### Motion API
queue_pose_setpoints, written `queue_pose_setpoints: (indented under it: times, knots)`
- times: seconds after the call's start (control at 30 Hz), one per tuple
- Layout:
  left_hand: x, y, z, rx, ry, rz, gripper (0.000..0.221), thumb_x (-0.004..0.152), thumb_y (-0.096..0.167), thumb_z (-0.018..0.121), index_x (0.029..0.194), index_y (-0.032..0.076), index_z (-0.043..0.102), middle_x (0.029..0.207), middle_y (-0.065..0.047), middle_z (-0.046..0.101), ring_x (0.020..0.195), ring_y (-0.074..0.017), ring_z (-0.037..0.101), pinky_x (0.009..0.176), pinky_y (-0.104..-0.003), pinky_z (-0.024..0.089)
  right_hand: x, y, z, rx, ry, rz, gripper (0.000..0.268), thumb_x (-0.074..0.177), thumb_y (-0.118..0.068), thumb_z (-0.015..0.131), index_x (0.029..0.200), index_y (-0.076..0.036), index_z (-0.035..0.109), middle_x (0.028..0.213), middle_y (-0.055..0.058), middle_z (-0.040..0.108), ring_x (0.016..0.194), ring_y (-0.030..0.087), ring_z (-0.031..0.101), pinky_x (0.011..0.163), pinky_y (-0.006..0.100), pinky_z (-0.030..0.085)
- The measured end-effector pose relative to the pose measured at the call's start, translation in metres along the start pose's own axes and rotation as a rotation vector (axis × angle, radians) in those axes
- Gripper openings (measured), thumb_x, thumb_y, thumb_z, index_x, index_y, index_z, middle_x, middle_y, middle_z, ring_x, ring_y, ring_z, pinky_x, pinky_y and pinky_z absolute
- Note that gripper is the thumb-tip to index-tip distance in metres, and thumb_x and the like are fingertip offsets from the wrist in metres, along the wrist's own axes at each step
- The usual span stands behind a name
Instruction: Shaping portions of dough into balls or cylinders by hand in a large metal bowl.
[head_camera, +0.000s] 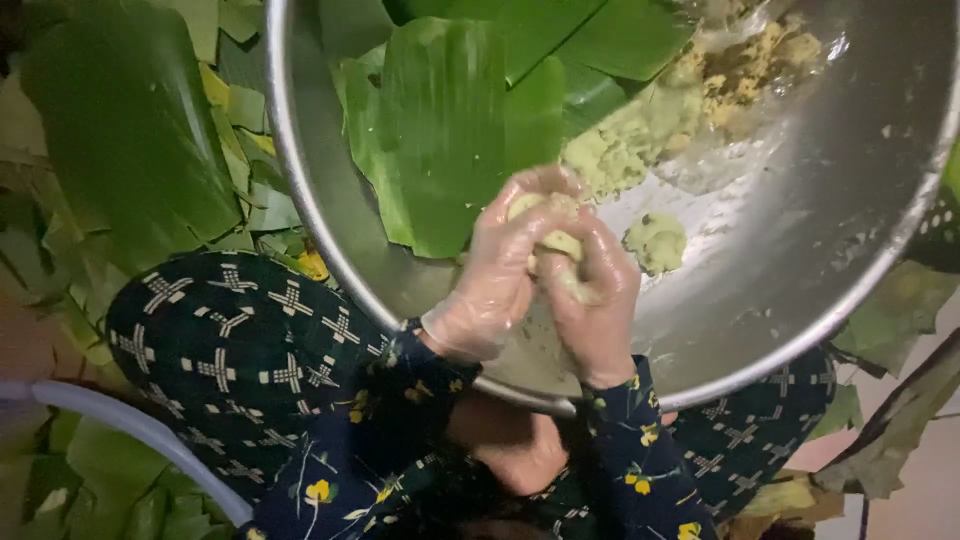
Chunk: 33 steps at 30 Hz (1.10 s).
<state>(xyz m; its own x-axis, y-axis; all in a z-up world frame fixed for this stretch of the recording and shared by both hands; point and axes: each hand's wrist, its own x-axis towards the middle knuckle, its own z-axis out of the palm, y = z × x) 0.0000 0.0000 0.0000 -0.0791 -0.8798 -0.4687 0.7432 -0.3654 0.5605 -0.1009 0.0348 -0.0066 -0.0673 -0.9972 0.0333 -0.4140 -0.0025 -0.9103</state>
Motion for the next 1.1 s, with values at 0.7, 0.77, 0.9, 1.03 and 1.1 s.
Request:
queue_pose_setpoints:
  times: [0.7, 0.77, 0.9, 1.03, 1.1]
  knots:
    - [0.003, -0.021, -0.014, -0.029, -0.034, -0.106, 0.064, 0.099, 0.055, 0.059, 0.134, 0.002, 0.062, 0.13, -0.02, 0.065, 0.118, -0.0288, 0.065, 0.1, -0.045, 0.057, -0.001, -0.013, -0.031, 0.062, -0.153, 0.123, 0.073, 0.081, -0.021, 0.085, 0.144, -0.004, 0.055, 0.137, 0.022, 0.06, 0.128, 0.039, 0.058, 0.11, 0.053, 0.044]
    - [-0.005, -0.016, -0.002, -0.06, -0.071, -0.164, 0.062, 0.099, 0.054, 0.059, 0.135, 0.003, 0.061, 0.131, -0.021, 0.064, 0.119, -0.03, 0.064, 0.102, -0.048, 0.055, 0.005, -0.006, -0.032, 0.03, -0.117, 0.111, 0.057, 0.085, -0.028, 0.082, 0.134, -0.007, 0.062, 0.128, 0.018, 0.066, 0.122, 0.036, 0.063, 0.107, 0.051, 0.047]
    - [-0.017, 0.01, 0.027, -0.099, -0.013, -0.328, 0.07, 0.095, 0.045, 0.063, 0.146, 0.0, 0.049, 0.151, -0.027, 0.049, 0.134, -0.0399, 0.051, 0.109, -0.062, 0.044, 0.028, 0.008, -0.041, -0.033, -0.066, 0.027, 0.029, 0.089, -0.024, 0.079, 0.115, -0.013, 0.073, 0.115, 0.009, 0.075, 0.112, 0.027, 0.071, 0.101, 0.041, 0.053]
    - [-0.011, 0.009, 0.019, -0.092, 0.064, -0.299, 0.062, 0.094, 0.038, 0.066, 0.142, 0.001, 0.053, 0.144, -0.025, 0.055, 0.129, -0.0357, 0.055, 0.106, -0.062, 0.047, 0.03, 0.004, -0.045, 0.005, -0.143, 0.044, 0.028, 0.089, -0.014, 0.077, 0.117, -0.012, 0.073, 0.114, 0.012, 0.076, 0.114, 0.03, 0.071, 0.103, 0.045, 0.051]
    - [-0.008, 0.006, 0.012, 0.017, 0.022, -0.274, 0.061, 0.089, 0.031, 0.073, 0.144, 0.011, 0.054, 0.139, -0.018, 0.055, 0.123, -0.0321, 0.053, 0.104, -0.06, 0.049, 0.029, -0.008, -0.052, 0.031, -0.158, 0.185, 0.041, 0.089, -0.019, 0.078, 0.128, -0.012, 0.068, 0.124, 0.009, 0.07, 0.116, 0.025, 0.067, 0.104, 0.043, 0.053]
